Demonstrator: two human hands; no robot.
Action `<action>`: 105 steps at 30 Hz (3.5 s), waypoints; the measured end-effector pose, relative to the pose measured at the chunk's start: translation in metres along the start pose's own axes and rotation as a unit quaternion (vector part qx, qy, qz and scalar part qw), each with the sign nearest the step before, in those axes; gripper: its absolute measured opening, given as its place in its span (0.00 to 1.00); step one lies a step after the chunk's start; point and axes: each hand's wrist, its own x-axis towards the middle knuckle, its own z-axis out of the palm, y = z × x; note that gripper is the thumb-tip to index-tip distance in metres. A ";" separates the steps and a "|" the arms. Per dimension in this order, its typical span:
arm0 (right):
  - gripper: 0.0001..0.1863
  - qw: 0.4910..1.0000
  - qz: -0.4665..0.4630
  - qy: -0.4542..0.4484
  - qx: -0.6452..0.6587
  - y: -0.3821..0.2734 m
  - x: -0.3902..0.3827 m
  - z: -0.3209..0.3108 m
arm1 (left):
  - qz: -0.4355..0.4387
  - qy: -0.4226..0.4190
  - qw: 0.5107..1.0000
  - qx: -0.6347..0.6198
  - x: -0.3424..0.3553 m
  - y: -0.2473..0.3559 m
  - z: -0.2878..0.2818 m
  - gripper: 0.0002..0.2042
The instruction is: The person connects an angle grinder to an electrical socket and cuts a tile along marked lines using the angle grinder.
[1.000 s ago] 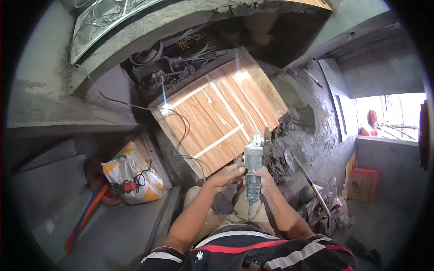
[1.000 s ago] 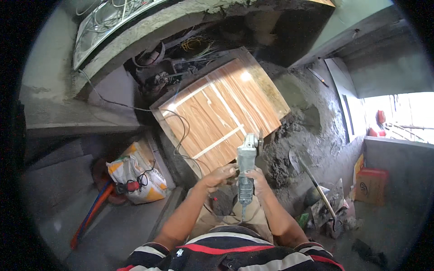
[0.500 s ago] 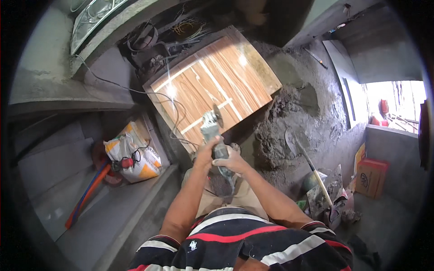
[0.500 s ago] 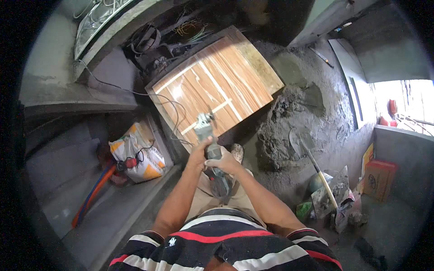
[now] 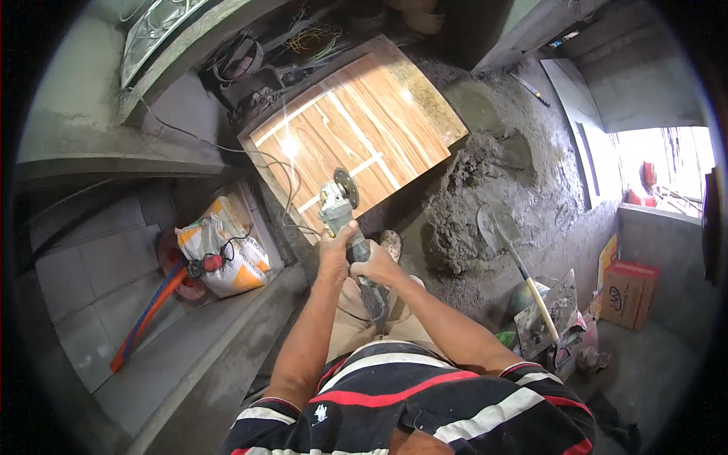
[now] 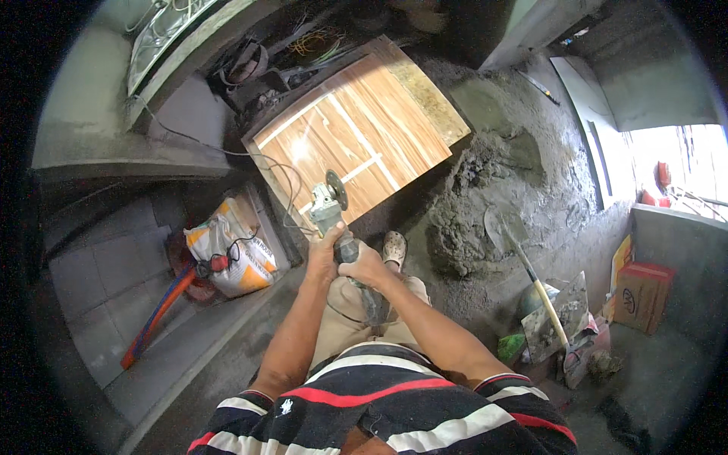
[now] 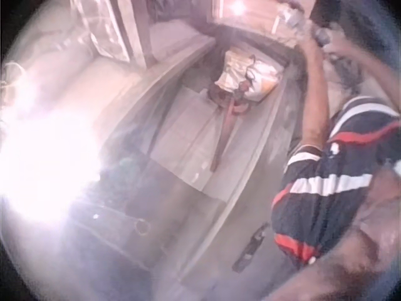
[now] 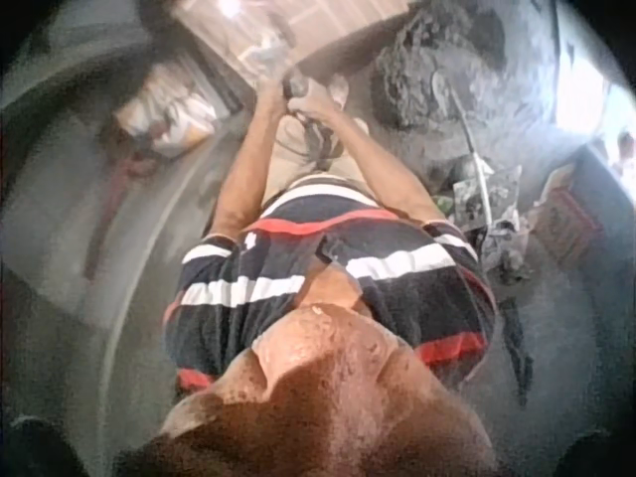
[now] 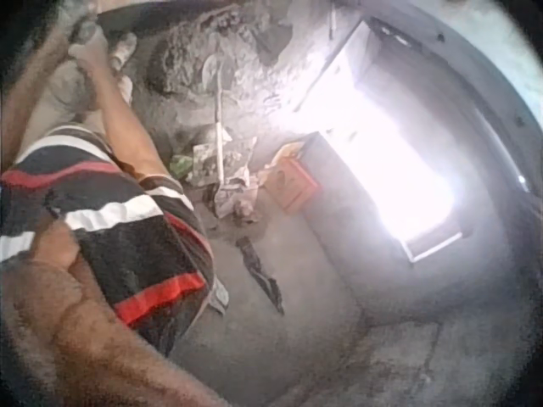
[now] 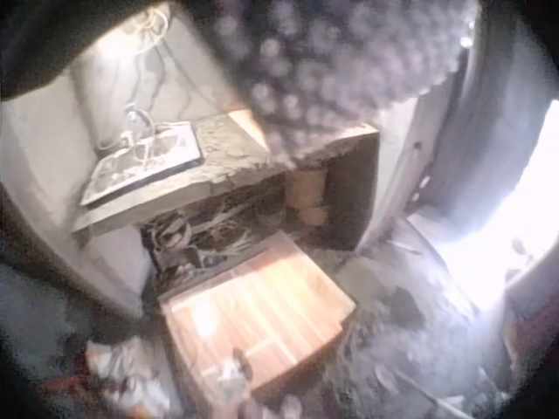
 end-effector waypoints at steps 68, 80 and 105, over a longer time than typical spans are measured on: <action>0.61 0.977 -0.138 0.023 -0.160 -0.043 0.358 -0.020 | 0.124 -0.170 0.909 -0.359 0.381 -0.034 -0.029 0.23; 0.55 0.978 -0.081 -0.027 -0.191 -0.057 0.391 -0.038 | 0.124 -0.152 0.916 -0.350 0.402 -0.018 -0.014 0.26; 0.27 0.974 -0.104 0.083 -0.185 -0.063 0.478 -0.046 | 0.090 -0.109 0.990 0.014 0.491 0.037 0.005 0.21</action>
